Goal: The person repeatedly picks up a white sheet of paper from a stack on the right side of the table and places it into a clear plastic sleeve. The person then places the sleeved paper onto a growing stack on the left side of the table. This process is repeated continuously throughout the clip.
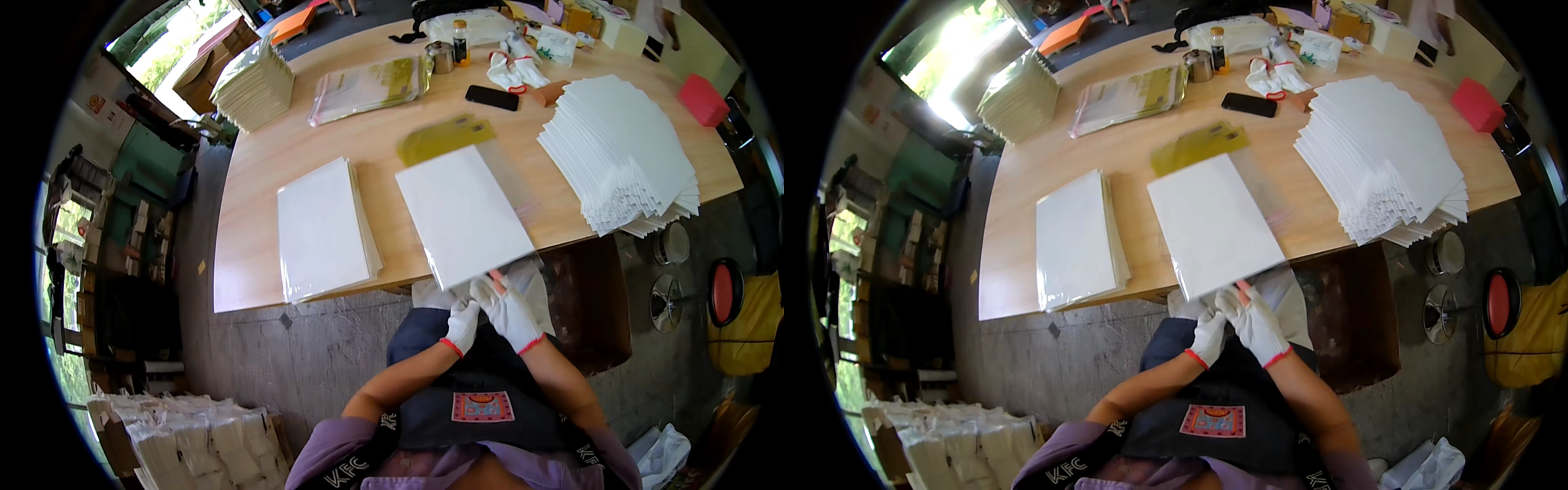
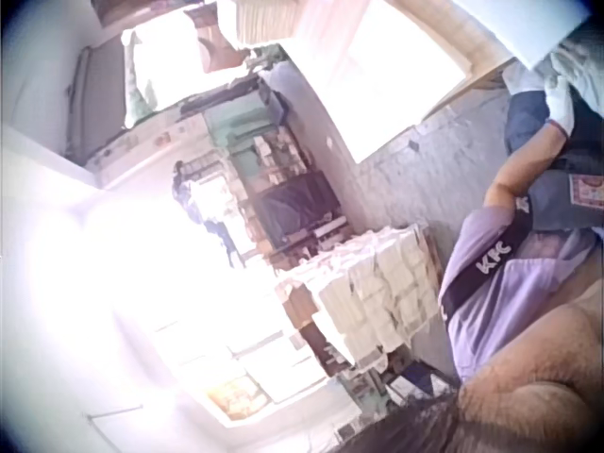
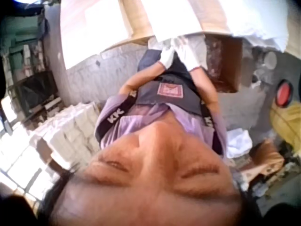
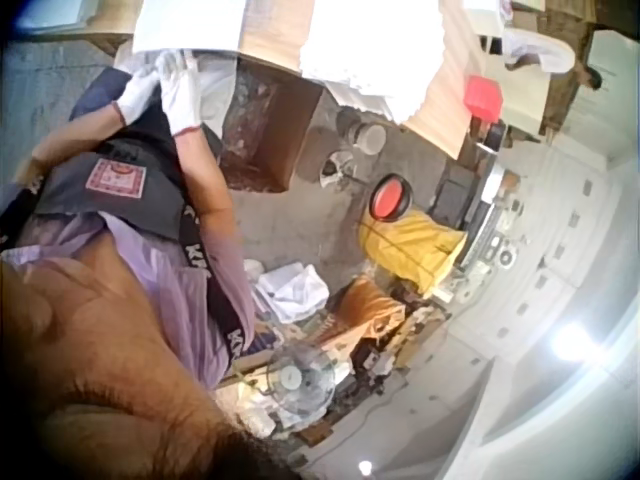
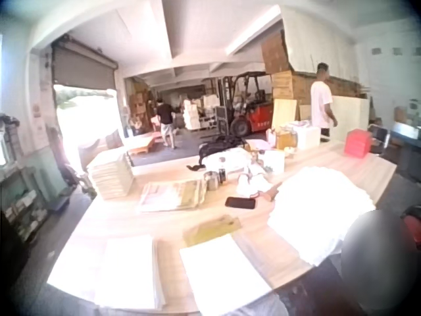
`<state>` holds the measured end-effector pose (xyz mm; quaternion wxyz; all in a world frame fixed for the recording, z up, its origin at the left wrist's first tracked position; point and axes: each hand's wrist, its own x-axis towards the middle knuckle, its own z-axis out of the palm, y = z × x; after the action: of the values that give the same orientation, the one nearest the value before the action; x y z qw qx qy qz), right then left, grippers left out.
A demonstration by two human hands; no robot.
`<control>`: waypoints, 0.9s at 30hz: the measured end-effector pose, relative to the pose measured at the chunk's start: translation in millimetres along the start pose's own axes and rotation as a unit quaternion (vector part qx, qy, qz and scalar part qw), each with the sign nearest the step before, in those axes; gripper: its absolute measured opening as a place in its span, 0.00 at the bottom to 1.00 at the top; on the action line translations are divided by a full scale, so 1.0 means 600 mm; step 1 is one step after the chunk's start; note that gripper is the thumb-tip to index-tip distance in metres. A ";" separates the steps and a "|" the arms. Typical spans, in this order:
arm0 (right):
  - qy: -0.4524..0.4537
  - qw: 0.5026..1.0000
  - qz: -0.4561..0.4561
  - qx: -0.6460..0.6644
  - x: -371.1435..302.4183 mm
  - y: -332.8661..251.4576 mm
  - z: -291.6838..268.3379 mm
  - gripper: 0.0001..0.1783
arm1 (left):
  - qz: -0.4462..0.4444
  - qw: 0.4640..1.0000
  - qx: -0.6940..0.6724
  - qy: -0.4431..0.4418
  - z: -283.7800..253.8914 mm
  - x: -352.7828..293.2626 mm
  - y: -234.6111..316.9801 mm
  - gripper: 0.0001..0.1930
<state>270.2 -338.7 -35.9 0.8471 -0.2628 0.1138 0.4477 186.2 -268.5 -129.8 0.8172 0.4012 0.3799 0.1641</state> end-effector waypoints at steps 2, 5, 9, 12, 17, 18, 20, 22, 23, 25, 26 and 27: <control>-0.007 0.999 0.035 -0.016 0.018 -0.003 -0.020 0.25 | -0.017 0.994 0.081 0.073 0.026 -0.015 0.068 0.14; -0.053 0.969 0.087 -0.225 -0.010 -0.019 0.011 0.21 | -0.131 0.988 -0.070 -0.047 -0.014 -0.024 0.110 0.12; -0.113 0.750 -0.052 -0.650 -0.025 -0.018 0.080 0.11 | -0.079 0.997 -0.007 -0.016 -0.058 -0.059 0.174 0.16; -0.167 0.483 -0.228 -0.829 0.012 0.009 0.081 0.08 | -0.036 0.996 0.081 -0.029 -0.080 -0.060 0.214 0.15; -0.175 0.314 -0.243 -0.901 0.050 0.051 0.099 0.11 | -0.006 0.994 0.099 -0.045 -0.090 -0.050 0.227 0.13; -0.181 0.295 -0.246 -0.905 0.052 0.053 0.102 0.11 | -0.003 0.993 0.103 -0.050 -0.093 -0.046 0.225 0.12; -0.212 0.261 -0.268 -0.903 0.056 0.048 0.107 0.09 | 0.011 0.991 0.129 -0.036 -0.097 -0.036 0.221 0.10; -0.246 0.392 -0.218 -0.859 0.043 0.032 0.115 0.06 | -0.005 0.995 0.102 -0.014 -0.095 -0.035 0.220 0.09; -0.257 0.531 -0.154 -0.793 0.027 0.008 0.119 0.04 | -0.028 0.998 0.062 0.002 -0.090 -0.040 0.222 0.09; -0.131 0.780 -0.080 -0.606 -0.004 -0.048 0.113 0.02 | -0.031 0.999 0.020 0.019 -0.106 -0.043 0.215 0.10; 0.010 0.874 -0.069 -0.481 -0.019 -0.091 0.088 0.03 | -0.014 0.999 0.047 0.007 -0.107 -0.051 0.222 0.10; 0.033 0.804 -0.306 -0.508 0.012 -0.146 -0.012 0.07 | 0.000 0.997 0.074 -0.007 -0.100 -0.064 0.234 0.10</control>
<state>346.1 -378.0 -15.1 0.6811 -0.6914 -0.1888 0.1498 121.0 -171.2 -24.9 0.7877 0.4622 0.3850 0.1326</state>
